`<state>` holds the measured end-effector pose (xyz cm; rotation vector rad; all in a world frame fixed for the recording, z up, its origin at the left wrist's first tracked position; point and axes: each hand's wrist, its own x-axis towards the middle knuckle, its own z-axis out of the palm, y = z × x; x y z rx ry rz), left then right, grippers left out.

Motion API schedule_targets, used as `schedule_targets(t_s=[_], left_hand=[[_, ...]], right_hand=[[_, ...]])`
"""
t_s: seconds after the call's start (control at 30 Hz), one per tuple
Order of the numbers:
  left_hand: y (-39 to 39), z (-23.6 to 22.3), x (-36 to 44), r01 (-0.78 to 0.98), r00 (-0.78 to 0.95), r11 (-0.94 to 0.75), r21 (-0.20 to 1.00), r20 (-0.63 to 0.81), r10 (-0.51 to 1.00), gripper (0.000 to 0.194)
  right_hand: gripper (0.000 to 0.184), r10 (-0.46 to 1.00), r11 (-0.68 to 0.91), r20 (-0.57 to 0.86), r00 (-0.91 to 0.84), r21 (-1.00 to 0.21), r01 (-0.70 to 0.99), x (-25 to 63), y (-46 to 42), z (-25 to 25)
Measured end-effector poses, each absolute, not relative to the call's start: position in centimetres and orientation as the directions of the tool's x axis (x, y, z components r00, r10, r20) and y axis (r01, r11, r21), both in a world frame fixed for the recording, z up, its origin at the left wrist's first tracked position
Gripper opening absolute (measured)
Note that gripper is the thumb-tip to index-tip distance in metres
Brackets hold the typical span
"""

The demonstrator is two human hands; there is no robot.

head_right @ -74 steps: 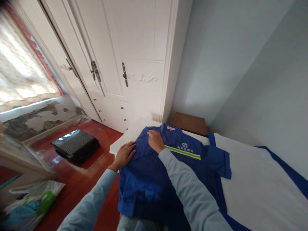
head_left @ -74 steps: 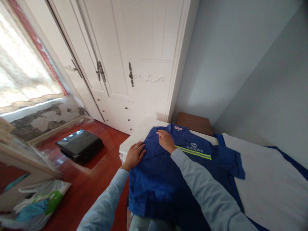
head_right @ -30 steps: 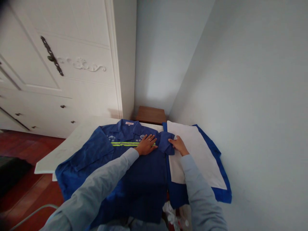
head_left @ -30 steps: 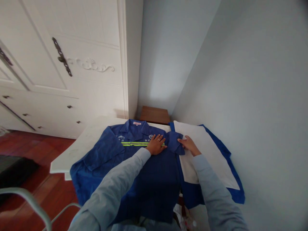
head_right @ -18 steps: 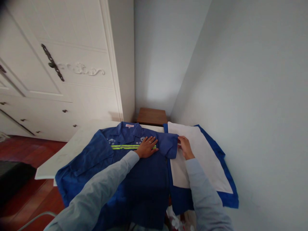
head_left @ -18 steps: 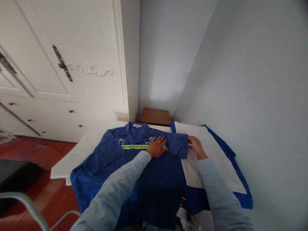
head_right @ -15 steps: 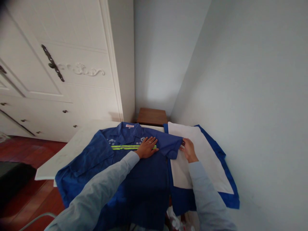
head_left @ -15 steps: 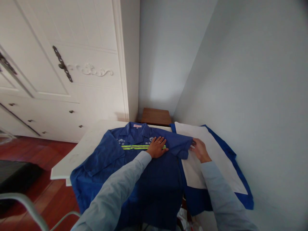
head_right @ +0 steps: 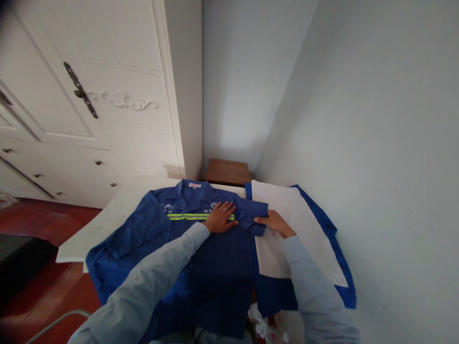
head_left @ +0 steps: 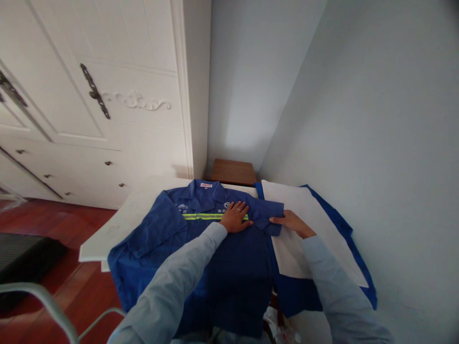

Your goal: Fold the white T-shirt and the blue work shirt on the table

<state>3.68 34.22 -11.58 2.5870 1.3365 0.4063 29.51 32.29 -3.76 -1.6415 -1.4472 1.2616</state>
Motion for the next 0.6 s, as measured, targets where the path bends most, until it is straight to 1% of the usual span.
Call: schedule_targets(t_s=[0.07,0.1,0.27,0.37,0.43,0.5,0.53,0.57,0.6], left_hand=[[34.2,-11.6,3.7,0.763,0.553,-0.568,0.307,0.142,0.821,0.079],[34.2,-11.6,3.7,0.763,0.552,-0.566,0.313,0.141,0.822,0.079],[34.2,-11.6,3.6,0.76,0.547,-0.561,0.328,0.144,0.825,0.082],[34.1,-11.4,3.6,0.761,0.552,-0.564,0.32,0.136,0.822,0.087],[34.0,-11.4,3.7,0.762,0.554,-0.563,0.32,0.128,0.823,0.09],[34.1,-11.5,3.8,0.762,0.555,-0.565,0.318,0.129,0.822,0.089],[34.1,-11.7,3.8,0.76,0.557,-0.568,0.315,0.134,0.82,0.088],[34.2,-11.9,3.7,0.756,0.561,-0.576,0.312,0.144,0.815,0.087],[34.3,-12.2,3.7,0.747,0.566,-0.587,0.312,0.164,0.808,0.085]], right_hand=[[0.031,0.971,-0.22,-0.238,0.0,-0.898,0.382,29.4,32.7,-3.5],[0.029,0.968,-0.239,-0.25,0.015,-0.903,0.357,29.3,32.8,-3.4],[0.025,0.924,-0.381,-0.373,0.084,-0.916,0.124,28.0,32.8,-3.5],[0.025,0.935,-0.347,-0.338,0.112,-0.934,0.081,27.4,32.5,-3.8],[0.028,0.953,-0.286,-0.264,0.151,-0.946,0.151,27.1,32.1,-3.6],[0.031,0.974,-0.197,-0.154,0.165,-0.938,0.286,26.3,31.5,-3.1],[0.034,0.986,-0.139,-0.093,0.14,-0.92,0.365,25.7,31.0,-2.9],[0.038,0.996,-0.07,-0.04,0.075,-0.894,0.443,24.9,30.4,-2.6],[0.042,0.999,0.015,-0.007,-0.041,-0.86,0.51,24.0,29.7,-2.3]])
